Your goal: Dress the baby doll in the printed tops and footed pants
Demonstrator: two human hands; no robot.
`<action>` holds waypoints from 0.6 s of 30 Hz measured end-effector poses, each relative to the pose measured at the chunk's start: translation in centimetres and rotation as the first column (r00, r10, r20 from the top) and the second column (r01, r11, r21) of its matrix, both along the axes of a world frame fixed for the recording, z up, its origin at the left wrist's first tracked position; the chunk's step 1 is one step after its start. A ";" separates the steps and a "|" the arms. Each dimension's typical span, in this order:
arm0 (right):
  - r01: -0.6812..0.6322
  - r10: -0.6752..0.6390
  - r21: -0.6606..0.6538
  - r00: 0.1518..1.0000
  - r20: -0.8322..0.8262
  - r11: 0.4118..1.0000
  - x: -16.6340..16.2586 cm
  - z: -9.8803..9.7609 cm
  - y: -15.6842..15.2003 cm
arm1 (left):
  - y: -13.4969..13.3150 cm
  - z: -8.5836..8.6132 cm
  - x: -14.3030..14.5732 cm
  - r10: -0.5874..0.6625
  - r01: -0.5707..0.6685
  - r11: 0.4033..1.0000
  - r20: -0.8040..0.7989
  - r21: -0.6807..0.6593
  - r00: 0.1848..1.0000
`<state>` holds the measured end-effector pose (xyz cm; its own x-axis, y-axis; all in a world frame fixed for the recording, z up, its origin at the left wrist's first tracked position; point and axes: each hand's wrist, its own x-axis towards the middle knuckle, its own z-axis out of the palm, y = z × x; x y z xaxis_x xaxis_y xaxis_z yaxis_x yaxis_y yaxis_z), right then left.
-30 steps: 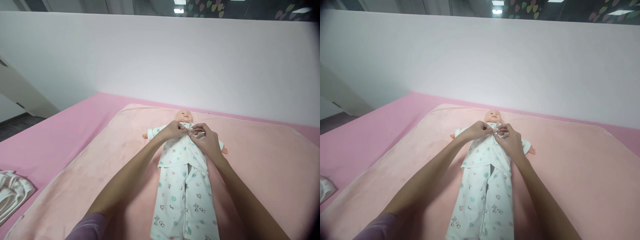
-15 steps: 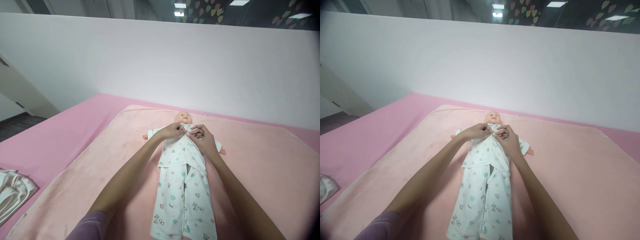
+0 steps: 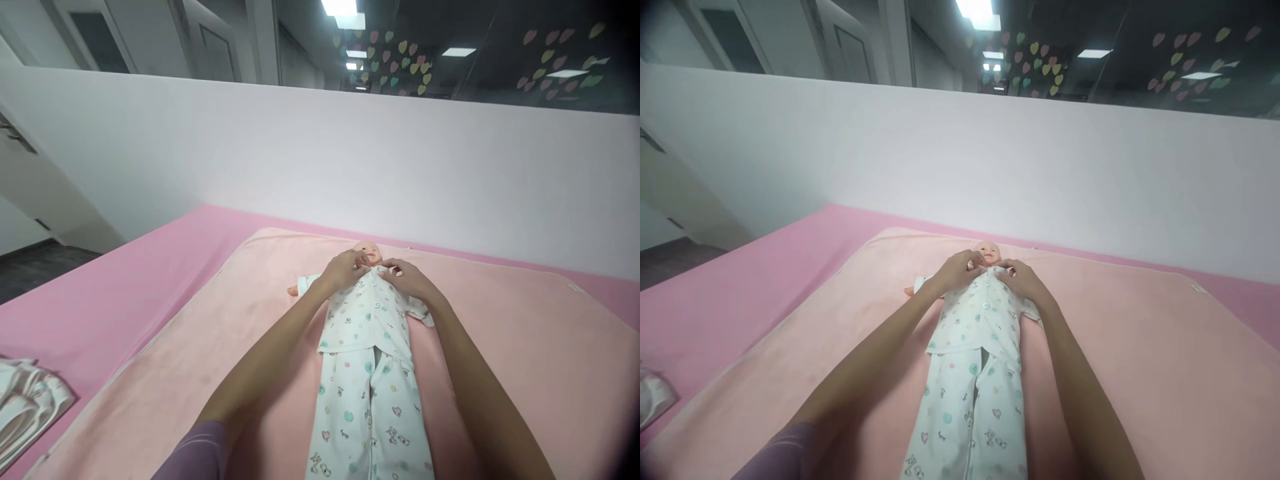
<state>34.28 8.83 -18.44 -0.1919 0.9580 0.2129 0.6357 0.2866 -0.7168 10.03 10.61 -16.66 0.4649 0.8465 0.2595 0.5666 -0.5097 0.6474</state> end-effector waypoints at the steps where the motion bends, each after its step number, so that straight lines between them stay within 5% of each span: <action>1: 0.010 -0.010 0.009 1.000 -0.008 1.000 -0.1 -0.1 0.3 | 0.2 -0.1 0.1 -0.003 0.002 1.000 0.007 0.015 1.000; 9: 0.123 -0.105 0.042 0.949 -0.296 0.992 -1.5 -1.2 0.4 | 1.1 -1.0 0.4 -0.045 0.056 0.997 0.202 -0.046 0.978; 18: 0.117 -0.120 -0.028 0.948 -0.294 0.993 -1.4 -1.4 0.6 | 0.8 -0.3 0.5 -0.019 0.050 0.988 0.207 -0.147 0.978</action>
<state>32.86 9.47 -19.82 -0.0071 0.9725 0.2326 0.4245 0.2135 -0.8799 10.57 11.43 -16.92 0.4453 0.8673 0.2227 0.3984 -0.4146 0.8182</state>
